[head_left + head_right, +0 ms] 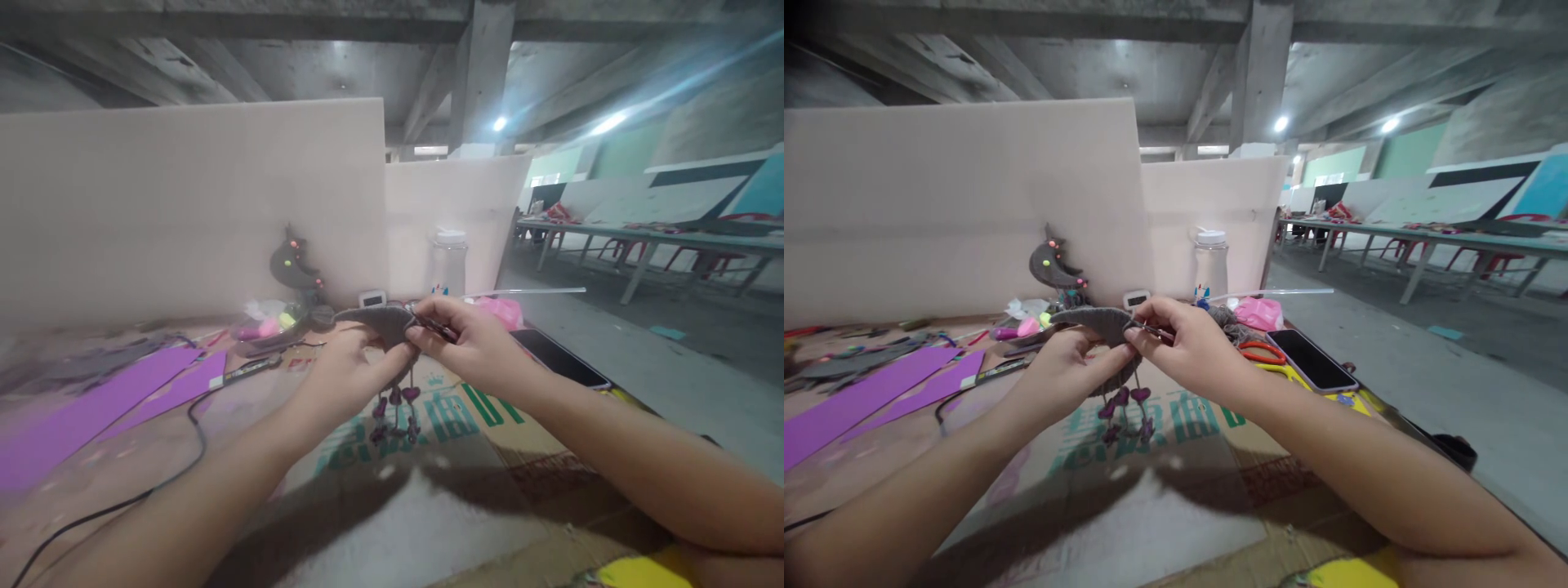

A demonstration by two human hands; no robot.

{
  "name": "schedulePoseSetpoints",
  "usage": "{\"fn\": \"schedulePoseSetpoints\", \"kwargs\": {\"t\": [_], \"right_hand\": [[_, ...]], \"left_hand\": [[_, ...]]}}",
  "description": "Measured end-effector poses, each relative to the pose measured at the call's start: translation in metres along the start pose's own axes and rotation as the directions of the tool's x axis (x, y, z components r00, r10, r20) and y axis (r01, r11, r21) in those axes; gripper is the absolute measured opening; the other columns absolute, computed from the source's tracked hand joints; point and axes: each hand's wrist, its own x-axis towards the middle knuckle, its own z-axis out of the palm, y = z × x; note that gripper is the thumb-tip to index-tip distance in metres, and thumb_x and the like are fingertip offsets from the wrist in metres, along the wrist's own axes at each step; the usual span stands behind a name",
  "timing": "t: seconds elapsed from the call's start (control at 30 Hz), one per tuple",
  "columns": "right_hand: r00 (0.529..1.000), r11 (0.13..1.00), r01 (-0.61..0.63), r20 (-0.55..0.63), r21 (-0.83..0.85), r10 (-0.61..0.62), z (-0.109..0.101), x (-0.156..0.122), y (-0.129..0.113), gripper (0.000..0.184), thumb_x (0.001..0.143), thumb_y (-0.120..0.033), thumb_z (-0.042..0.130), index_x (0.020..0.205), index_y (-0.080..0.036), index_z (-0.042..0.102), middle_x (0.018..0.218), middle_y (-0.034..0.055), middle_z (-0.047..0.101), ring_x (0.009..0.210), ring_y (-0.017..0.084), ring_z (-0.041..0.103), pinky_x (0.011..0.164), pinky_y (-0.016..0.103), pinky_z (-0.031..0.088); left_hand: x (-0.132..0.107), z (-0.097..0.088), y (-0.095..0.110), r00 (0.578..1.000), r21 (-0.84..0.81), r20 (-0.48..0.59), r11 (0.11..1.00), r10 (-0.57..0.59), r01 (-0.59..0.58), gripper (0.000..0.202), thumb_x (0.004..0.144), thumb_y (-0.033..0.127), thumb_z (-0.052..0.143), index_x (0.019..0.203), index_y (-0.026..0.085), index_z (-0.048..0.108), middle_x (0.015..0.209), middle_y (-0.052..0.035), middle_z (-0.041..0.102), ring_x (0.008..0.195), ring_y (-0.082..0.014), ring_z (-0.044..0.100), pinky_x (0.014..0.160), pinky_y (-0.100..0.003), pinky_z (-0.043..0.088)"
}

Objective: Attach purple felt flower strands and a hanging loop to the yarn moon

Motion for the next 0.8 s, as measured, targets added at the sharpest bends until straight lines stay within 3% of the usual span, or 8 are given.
{"fn": "schedulePoseSetpoints", "kwargs": {"t": [0.13,0.27,0.4,0.47,0.63,0.8], "right_hand": [[0.996,0.994,0.028,0.082,-0.103,-0.019,-0.013,0.002,-0.007,0.023,0.091,-0.040,0.051,0.095,-0.019,0.061,0.085,0.0032,0.065,0.075,0.016,0.058,0.065,0.026,0.044],[0.991,0.971,0.118,0.091,-0.208,-0.101,-0.035,0.004,-0.010,0.032,0.097,-0.038,0.040,0.106,-0.020,0.064,0.100,0.0059,0.069,0.090,0.020,0.062,0.076,0.029,0.045],[0.966,0.920,0.223,0.203,-0.322,-0.163,-0.047,0.003,-0.008,0.033,0.097,-0.036,0.043,0.121,-0.024,0.062,0.113,0.0062,0.068,0.097,0.021,0.063,0.078,0.030,0.045],[0.956,0.862,0.273,0.217,-0.426,-0.196,-0.045,0.001,-0.007,0.033,0.096,-0.035,0.046,0.123,-0.025,0.062,0.110,0.0066,0.069,0.090,0.020,0.064,0.071,0.028,0.045],[0.922,0.615,0.348,0.139,-0.708,-0.361,-0.034,0.000,-0.004,0.026,0.094,-0.028,0.051,0.113,-0.018,0.066,0.090,0.0079,0.070,0.077,0.019,0.063,0.062,0.027,0.041],[0.895,0.552,0.385,0.151,-0.740,-0.421,-0.032,0.002,0.003,0.021,0.092,-0.027,0.053,0.104,-0.014,0.066,0.084,0.0082,0.070,0.075,0.018,0.063,0.061,0.027,0.042]], "left_hand": [[0.002,-0.006,0.000,0.998,-0.052,0.024,0.997,-0.059,0.060,0.029,0.087,0.043,0.056,0.091,0.017,0.068,0.080,-0.0021,0.070,0.072,-0.0168,0.064,0.059,-0.023,0.046],[0.006,-0.015,-0.003,0.988,0.010,-0.029,0.989,-0.149,0.150,0.032,0.083,0.046,0.059,0.077,0.015,0.065,0.071,-0.0027,0.068,0.063,-0.0158,0.061,0.053,-0.023,0.042],[0.007,-0.022,-0.004,0.979,0.085,-0.088,0.978,-0.182,0.190,0.038,0.081,0.053,0.059,0.073,0.015,0.063,0.068,-0.0021,0.066,0.059,-0.0149,0.058,0.050,-0.024,0.037],[0.007,-0.023,-0.004,0.978,0.086,-0.090,0.977,-0.187,0.195,0.040,0.081,0.054,0.058,0.073,0.015,0.063,0.068,-0.0022,0.065,0.058,-0.0146,0.056,0.049,-0.023,0.036],[0.006,-0.021,-0.003,0.971,0.087,-0.100,0.971,-0.215,0.224,0.038,0.081,0.052,0.057,0.074,0.015,0.062,0.065,0.0003,0.062,0.055,-0.0123,0.052,0.049,-0.022,0.032],[0.005,-0.020,-0.001,0.969,0.134,-0.116,0.963,-0.218,0.233,0.037,0.081,0.050,0.058,0.068,0.016,0.058,0.063,0.0012,0.060,0.056,-0.0122,0.051,0.050,-0.023,0.031]]}}
